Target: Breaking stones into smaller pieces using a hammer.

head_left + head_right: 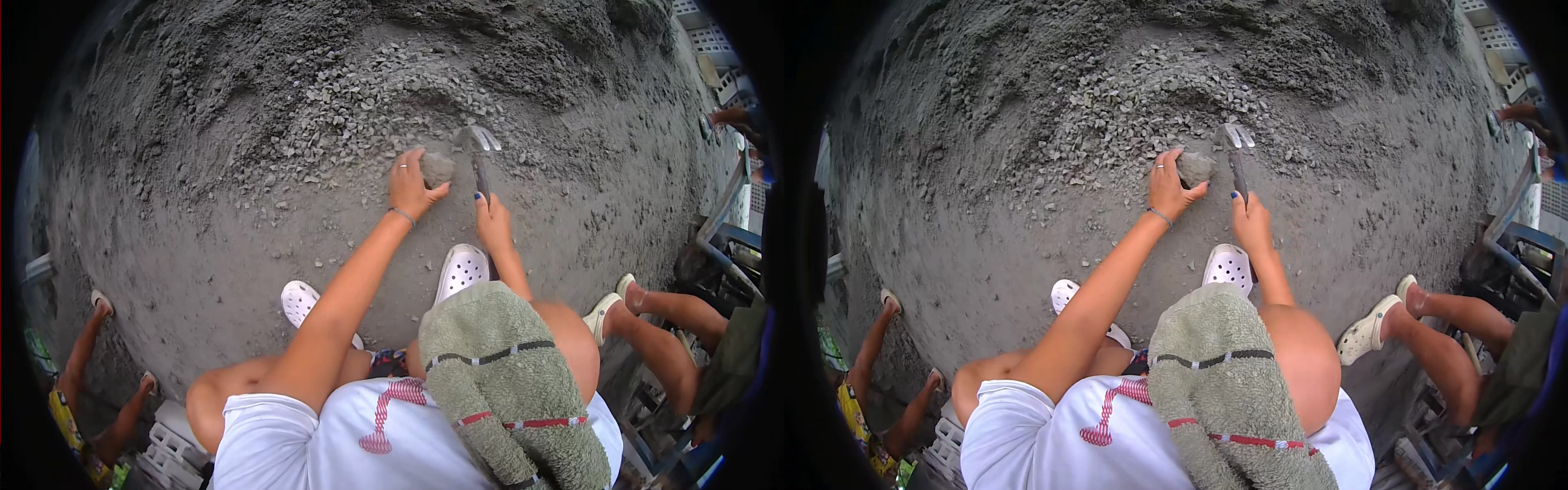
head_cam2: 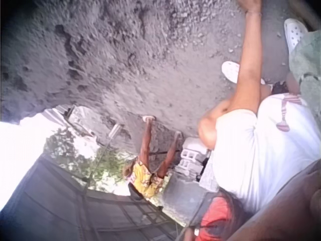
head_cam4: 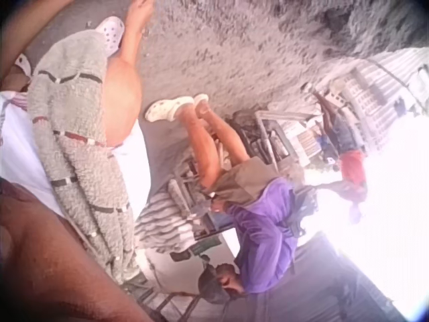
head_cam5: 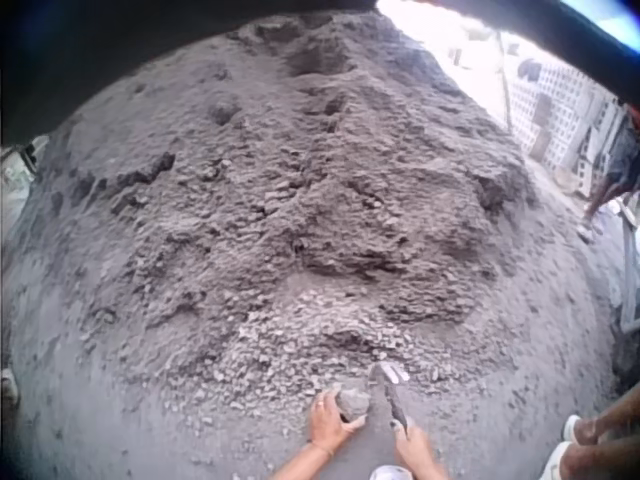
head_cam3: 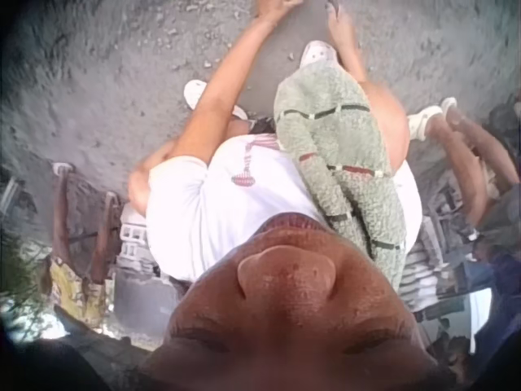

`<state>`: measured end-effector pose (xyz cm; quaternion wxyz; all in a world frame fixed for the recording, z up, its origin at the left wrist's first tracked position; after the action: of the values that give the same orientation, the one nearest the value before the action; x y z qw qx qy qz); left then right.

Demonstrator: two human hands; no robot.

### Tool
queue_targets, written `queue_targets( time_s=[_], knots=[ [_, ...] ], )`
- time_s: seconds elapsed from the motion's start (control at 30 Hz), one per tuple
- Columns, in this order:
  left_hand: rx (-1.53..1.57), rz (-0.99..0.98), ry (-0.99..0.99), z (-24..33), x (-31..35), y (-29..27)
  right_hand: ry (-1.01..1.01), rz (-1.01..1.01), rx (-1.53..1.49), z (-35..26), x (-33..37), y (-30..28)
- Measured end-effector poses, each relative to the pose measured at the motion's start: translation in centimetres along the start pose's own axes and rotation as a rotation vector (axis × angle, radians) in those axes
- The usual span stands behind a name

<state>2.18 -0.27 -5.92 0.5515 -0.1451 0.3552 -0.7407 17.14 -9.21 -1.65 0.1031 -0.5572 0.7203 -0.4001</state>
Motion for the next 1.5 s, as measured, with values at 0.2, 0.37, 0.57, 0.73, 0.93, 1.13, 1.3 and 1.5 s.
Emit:
queue_targets(
  time_s=[0.2,0.37,0.57,0.73,0.93,1.13,1.3,1.5],
  knots=[
    [-0.033,-0.057,-0.050,-0.3,0.7,-1.5,-0.022,0.064,-0.273,-2.9,0.9,-1.7],
    [0.014,-0.057,-0.051,1.0,0.2,-0.6,0.009,0.012,0.023,2.3,0.4,0.8],
    [0.107,0.056,-0.029,0.1,2.2,-2.6,0.074,-0.084,-0.201,1.4,1.5,0.4],
    [0.094,0.054,0.021,0.0,3.8,-4.0,0.038,-0.049,-0.314,-1.7,2.9,-1.7],
    [0.103,0.081,-0.018,0.3,3.0,-3.8,0.089,-0.141,0.017,0.8,1.2,1.5],
    [0.187,0.069,-0.081,1.6,2.3,-3.5,0.037,-0.105,-0.164,-0.6,0.6,0.1],
    [0.202,0.130,-0.130,2.1,1.6,-2.6,0.098,-0.129,-0.510,-2.0,1.9,-1.2],
    [1.079,-0.201,-0.695,0.7,0.2,-0.5,0.053,-0.179,-0.502,-1.0,2.5,-1.7]
  ],
)
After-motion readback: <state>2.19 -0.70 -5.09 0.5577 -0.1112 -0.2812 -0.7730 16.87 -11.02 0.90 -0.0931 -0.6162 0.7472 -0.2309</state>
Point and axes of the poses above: each hand's wrist, its own x-axis away from the middle knuckle, its own y-axis out of the palm, z = x × y, the point moved 2 cm from there along -x, towards the middle knuckle, and after that the axes turned 4 degrees about -z, right-handed, at the moved point
